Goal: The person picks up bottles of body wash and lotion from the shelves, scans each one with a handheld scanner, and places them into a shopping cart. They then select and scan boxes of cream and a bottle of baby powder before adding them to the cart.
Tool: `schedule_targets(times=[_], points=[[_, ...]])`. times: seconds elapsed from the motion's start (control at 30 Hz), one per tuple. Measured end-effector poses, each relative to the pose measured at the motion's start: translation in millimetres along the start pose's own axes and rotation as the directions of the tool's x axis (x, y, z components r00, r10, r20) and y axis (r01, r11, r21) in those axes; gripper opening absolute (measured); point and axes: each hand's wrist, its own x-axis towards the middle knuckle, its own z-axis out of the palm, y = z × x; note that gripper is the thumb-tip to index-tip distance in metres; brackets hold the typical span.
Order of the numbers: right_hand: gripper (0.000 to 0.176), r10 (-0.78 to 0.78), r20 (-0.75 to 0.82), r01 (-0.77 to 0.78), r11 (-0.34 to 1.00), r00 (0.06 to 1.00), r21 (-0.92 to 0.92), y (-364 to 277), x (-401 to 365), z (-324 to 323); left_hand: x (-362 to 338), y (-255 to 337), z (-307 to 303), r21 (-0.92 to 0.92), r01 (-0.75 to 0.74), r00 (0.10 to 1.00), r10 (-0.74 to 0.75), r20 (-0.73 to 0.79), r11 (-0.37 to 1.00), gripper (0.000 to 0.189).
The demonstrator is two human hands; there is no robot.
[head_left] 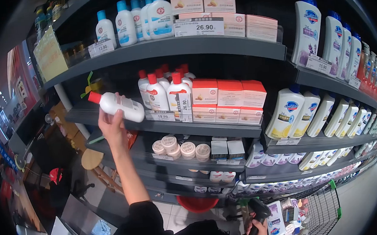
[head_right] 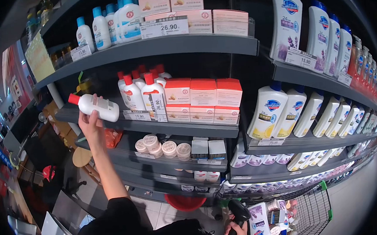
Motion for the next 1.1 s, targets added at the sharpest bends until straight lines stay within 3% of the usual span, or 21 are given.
schedule_targets(times=[0.07,0.13,0.23,0.3,0.37,0.57,0.6,0.7,0.77,0.8,0.83,0.9,0.93,1.0,1.1], points=[[0.039,0.004,0.011,-0.004,1.0,1.0,0.019,0,-3,-1,-26,-3,5,-0.329,0.143,0.99,-0.128,0.065,0.933,0.069],[0.04,0.004,-0.019,-0.003,1.0,1.0,0.01,-2,-7,3,-64,-1,21,-0.579,0.336,0.938,-0.317,0.139,0.743,0.072],[0.039,0.028,-0.028,-0.027,0.999,0.999,0.022,-4,-8,3,-132,-2,45,-0.799,0.517,0.767,-0.58,0.274,0.306,0.066],[0.04,0.025,-0.001,-0.025,0.998,1.0,-0.055,-2,-5,0,-162,-13,58,-0.779,0.615,0.63,-0.673,0.388,0.126,0.064],[0.04,0.017,0.009,-0.016,0.999,1.0,-0.05,-1,-6,0,-177,-16,78,-0.655,0.721,0.534,-0.783,0.318,0.226,0.063],[0.041,-0.086,0.053,0.089,0.994,0.995,-0.057,-7,-19,21,-203,-37,96,-0.503,0.816,0.494,-0.795,0.352,0.284,0.062],[0.041,-0.103,0.204,0.135,0.979,0.974,-0.15,-15,-19,31,-209,-41,99,-0.495,0.826,0.496,-0.763,0.415,0.268,0.063],[0.046,0.016,0.188,0.041,0.954,0.982,-0.296,-39,-37,78,-226,-54,111,-0.434,0.874,0.453,-0.691,0.564,0.219,0.068],[0.051,0.062,0.312,0.078,0.905,0.948,-0.418,-45,-37,82,-239,-57,122,-0.366,0.894,0.438,-0.675,0.594,0.259,0.072],[0.051,0.0,0.332,0.168,0.861,0.943,-0.48,-43,-38,80,-243,-61,125,-0.364,0.902,0.422,-0.645,0.636,0.231,0.072],[0.051,0.0,0.317,0.162,0.859,0.949,-0.485,-43,-39,80,-246,-61,129,-0.365,0.906,0.413,-0.646,0.642,0.216,0.072],[0.049,-0.019,0.195,0.079,0.949,0.981,-0.305,-45,-43,78,-253,-58,138,-0.394,0.909,0.383,-0.649,0.657,0.138,0.071],[0.052,-0.052,0.202,0.111,0.95,0.978,-0.292,-45,-43,70,-256,-58,141,-0.427,0.9,0.379,-0.642,0.667,0.088,0.064],[0.051,-0.168,0.176,0.179,0.983,0.97,-0.044,-48,-44,58,-260,-55,147,-0.372,0.926,0.306,-0.721,0.622,0.073,0.062],[0.045,-0.293,0.158,0.228,0.915,0.943,0.332,-48,-56,20,-274,-58,152,-0.304,0.953,0.184,-0.804,0.565,0.005,0.051]])
